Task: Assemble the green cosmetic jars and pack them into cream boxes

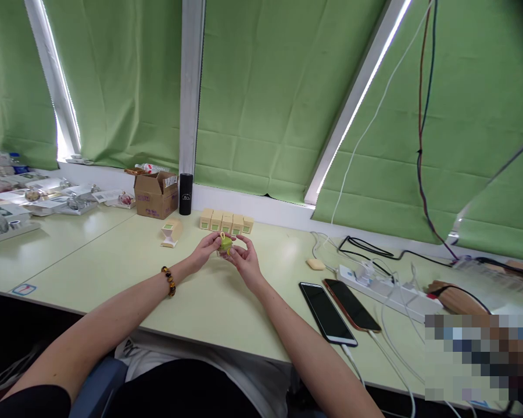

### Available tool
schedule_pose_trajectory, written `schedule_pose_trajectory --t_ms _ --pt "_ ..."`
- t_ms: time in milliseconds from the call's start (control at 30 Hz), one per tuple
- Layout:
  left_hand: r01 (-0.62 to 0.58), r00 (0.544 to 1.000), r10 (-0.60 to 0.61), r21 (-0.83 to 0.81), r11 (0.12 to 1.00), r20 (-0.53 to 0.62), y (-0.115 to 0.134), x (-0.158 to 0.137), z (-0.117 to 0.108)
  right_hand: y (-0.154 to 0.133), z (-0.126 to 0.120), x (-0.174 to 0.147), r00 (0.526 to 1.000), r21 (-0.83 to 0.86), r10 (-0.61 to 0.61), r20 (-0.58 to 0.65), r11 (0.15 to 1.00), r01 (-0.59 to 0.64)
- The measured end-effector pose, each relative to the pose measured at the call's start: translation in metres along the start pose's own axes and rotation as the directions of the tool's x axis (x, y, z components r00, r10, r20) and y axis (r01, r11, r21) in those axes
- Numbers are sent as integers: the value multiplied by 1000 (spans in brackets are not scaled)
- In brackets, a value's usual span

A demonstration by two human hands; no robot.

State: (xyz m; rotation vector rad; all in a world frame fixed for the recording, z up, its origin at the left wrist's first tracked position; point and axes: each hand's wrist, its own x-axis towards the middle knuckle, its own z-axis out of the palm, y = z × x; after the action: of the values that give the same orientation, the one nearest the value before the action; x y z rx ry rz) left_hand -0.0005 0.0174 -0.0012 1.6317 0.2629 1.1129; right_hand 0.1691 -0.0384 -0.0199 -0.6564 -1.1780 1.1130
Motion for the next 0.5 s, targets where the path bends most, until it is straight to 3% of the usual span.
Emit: schedule_pose_trajectory --t_ms 500 --pt "38 999 -32 135 990 -41 -1 -1 6 -2 1 -1 999 6 -35 -36 999 35"
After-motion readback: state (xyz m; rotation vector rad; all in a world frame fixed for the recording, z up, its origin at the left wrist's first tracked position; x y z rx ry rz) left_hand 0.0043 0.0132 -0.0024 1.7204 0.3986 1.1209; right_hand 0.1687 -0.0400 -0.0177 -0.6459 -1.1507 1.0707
